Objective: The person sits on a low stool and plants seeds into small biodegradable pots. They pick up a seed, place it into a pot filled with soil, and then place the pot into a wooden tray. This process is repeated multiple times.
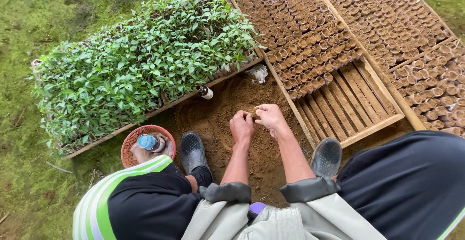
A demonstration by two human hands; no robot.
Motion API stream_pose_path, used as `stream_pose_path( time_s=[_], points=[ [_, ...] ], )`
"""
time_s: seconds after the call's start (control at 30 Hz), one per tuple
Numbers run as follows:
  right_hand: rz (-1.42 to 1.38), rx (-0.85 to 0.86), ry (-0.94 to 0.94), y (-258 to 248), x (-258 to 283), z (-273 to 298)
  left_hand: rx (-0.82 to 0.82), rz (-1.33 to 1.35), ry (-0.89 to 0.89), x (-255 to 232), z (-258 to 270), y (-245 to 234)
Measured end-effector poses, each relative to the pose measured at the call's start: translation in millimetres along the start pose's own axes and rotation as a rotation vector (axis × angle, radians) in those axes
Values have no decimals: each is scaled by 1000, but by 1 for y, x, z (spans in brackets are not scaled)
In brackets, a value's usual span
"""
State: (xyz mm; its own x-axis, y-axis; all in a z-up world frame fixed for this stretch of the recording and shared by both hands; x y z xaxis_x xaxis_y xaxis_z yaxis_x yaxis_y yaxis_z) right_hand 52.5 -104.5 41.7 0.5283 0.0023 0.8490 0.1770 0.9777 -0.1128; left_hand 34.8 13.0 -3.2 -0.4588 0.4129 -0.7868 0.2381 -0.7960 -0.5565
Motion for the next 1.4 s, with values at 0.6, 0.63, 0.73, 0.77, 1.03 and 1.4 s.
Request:
stream_pose_path(
  time_s=[0.6,0.63,0.73,0.77,1.03,1.4],
  points=[
    [-14,-101,53,-1,-40,-35,-56,313,-111,-4,1,-8],
    [-13,-101,49,-1,-37,-34,-57,316,-110,-3,1,-8],
    [-49,-73,-7,0,-20,-30,-207,526,-173,4,-2,-10],
    [-55,-61,-10,-1,-14,-27,-134,738,-352,12,-2,-4],
    [-17,-35,-44,-3,1,-3,162,1338,-706,27,-1,36],
    [441,-163,-202,-15,-37,-41,182,1293,-592,43,-4,44]
  ],
)
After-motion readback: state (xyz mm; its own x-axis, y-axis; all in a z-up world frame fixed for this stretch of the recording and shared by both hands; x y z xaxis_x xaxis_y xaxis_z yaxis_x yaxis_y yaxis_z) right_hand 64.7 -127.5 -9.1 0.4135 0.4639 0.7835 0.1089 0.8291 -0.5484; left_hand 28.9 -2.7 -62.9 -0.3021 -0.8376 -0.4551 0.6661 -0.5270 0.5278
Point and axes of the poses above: each hand's wrist, its own z-axis away from the middle knuckle, its own y-axis out of the palm, x = y × z, the point moved 4 cm from there along -z, towards the middle knuckle, and after that the axes turned 6 degrees about -x, right-handed, at the moved point
